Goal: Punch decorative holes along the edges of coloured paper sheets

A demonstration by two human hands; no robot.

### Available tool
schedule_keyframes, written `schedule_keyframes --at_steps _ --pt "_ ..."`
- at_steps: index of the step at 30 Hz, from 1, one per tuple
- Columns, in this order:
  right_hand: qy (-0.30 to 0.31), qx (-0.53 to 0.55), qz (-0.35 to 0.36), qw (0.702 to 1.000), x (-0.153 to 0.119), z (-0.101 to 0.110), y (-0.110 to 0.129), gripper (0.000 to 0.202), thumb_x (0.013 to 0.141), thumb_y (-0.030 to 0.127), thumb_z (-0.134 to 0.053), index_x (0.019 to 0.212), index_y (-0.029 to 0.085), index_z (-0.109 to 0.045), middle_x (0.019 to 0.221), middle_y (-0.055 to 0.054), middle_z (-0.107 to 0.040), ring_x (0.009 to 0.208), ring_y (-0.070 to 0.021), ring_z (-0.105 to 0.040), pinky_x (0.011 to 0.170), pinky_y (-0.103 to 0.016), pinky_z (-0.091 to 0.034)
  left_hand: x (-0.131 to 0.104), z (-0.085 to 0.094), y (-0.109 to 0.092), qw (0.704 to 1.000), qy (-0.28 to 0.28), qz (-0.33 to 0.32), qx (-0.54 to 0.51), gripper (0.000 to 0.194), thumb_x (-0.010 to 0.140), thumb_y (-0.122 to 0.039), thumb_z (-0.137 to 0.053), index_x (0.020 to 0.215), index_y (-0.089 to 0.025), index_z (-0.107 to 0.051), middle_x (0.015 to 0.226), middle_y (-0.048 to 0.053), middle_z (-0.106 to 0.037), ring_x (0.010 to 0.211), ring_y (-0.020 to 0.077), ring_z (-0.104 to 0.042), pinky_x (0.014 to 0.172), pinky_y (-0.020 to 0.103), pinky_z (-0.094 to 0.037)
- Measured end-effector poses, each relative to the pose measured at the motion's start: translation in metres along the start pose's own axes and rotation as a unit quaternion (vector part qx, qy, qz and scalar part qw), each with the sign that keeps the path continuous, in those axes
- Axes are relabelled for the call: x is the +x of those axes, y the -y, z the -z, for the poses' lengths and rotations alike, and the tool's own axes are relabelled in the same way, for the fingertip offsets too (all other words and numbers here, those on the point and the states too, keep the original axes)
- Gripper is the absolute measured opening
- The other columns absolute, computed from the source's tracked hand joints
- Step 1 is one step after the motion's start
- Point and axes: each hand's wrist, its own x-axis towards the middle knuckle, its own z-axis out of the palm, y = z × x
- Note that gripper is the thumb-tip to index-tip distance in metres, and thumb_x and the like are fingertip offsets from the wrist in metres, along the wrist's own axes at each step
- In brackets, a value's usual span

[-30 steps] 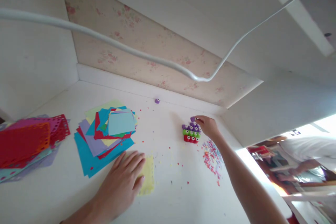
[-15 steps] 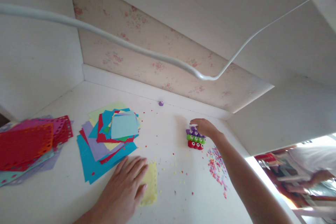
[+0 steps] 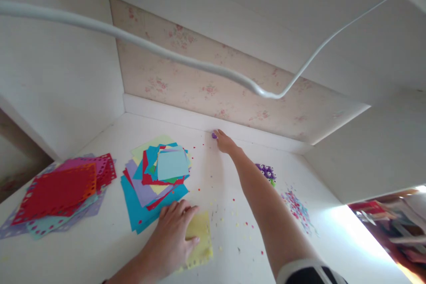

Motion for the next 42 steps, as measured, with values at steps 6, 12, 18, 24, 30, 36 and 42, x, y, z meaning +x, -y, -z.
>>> schedule_keyframes --at_steps 6,12,18,24,30,36,42 --pt "-0.004 0.039 -0.046 0.998 -0.007 0.003 -0.009 0.022 0.096 0.024 -0.057 0.115 0.015 -0.063 0.125 -0.011 -0.061 0.112 -0.0245 -0.060 0.098 -0.046 -0.046 0.007 0.010 -0.002 0.994 -0.001 0.011 -0.108 0.018 0.091 -0.023 -0.051 0.088 -0.026 -0.069 0.094 0.001 -0.071 0.094 0.0203 -0.065 0.084 0.036 -0.042" --pt "-0.019 0.138 -0.043 0.989 -0.065 0.005 0.012 0.024 0.094 0.016 -0.054 0.117 0.018 -0.060 0.119 -0.011 -0.068 0.107 -0.0205 -0.066 0.092 -0.032 -0.049 0.013 0.015 -0.001 0.988 0.009 0.047 -0.147 0.025 0.093 -0.029 -0.048 0.083 -0.023 -0.070 0.080 -0.001 -0.073 0.077 0.0187 -0.066 0.073 0.030 -0.039" --pt "-0.042 0.360 -0.025 0.932 -0.181 -0.014 0.060 0.024 0.094 0.025 -0.054 0.118 0.023 -0.057 0.112 -0.006 -0.072 0.103 -0.0183 -0.070 0.088 -0.031 -0.056 0.015 0.022 -0.004 0.981 0.030 0.073 -0.179 0.031 0.091 -0.034 -0.049 0.074 -0.019 -0.069 0.068 0.000 -0.069 0.067 0.0160 -0.060 0.058 0.026 -0.030" --pt "-0.067 0.441 -0.047 0.894 -0.250 -0.033 0.100 0.020 0.093 0.028 -0.057 0.112 0.026 -0.064 0.122 -0.006 -0.068 0.103 -0.0206 -0.069 0.087 -0.034 -0.058 0.015 0.020 -0.006 0.985 0.030 0.060 -0.157 0.041 0.093 -0.037 -0.044 0.063 -0.018 -0.063 0.056 -0.002 -0.057 0.057 0.0120 -0.050 0.055 0.027 -0.025" --pt "-0.084 0.429 -0.066 0.897 -0.262 -0.035 0.110 0.023 0.093 0.029 -0.058 0.115 0.028 -0.064 0.120 -0.005 -0.069 0.100 -0.0203 -0.069 0.081 -0.032 -0.059 0.014 0.018 -0.006 0.986 0.035 0.054 -0.152 0.038 0.091 -0.035 -0.046 0.062 -0.017 -0.064 0.054 -0.003 -0.053 0.055 0.0105 -0.046 0.055 0.027 -0.024" --pt "-0.101 0.426 -0.060 0.897 -0.261 -0.035 0.111 0.023 0.094 0.030 -0.058 0.116 0.026 -0.064 0.118 -0.007 -0.069 0.100 -0.0203 -0.069 0.082 -0.031 -0.059 0.015 0.014 -0.003 0.986 0.036 0.061 -0.151 0.038 0.089 -0.034 -0.047 0.059 -0.017 -0.061 0.051 -0.003 -0.049 0.053 0.0104 -0.045 0.055 0.028 -0.023" --pt "-0.107 0.398 -0.043 0.910 -0.261 -0.038 0.108 0.020 0.094 0.030 -0.057 0.111 0.026 -0.066 0.125 -0.007 -0.066 0.107 -0.0225 -0.067 0.088 -0.034 -0.058 0.015 0.014 -0.003 0.985 0.036 0.070 -0.156 0.037 0.088 -0.034 -0.048 0.057 -0.017 -0.057 0.051 -0.004 -0.046 0.054 0.0102 -0.043 0.054 0.028 -0.022"
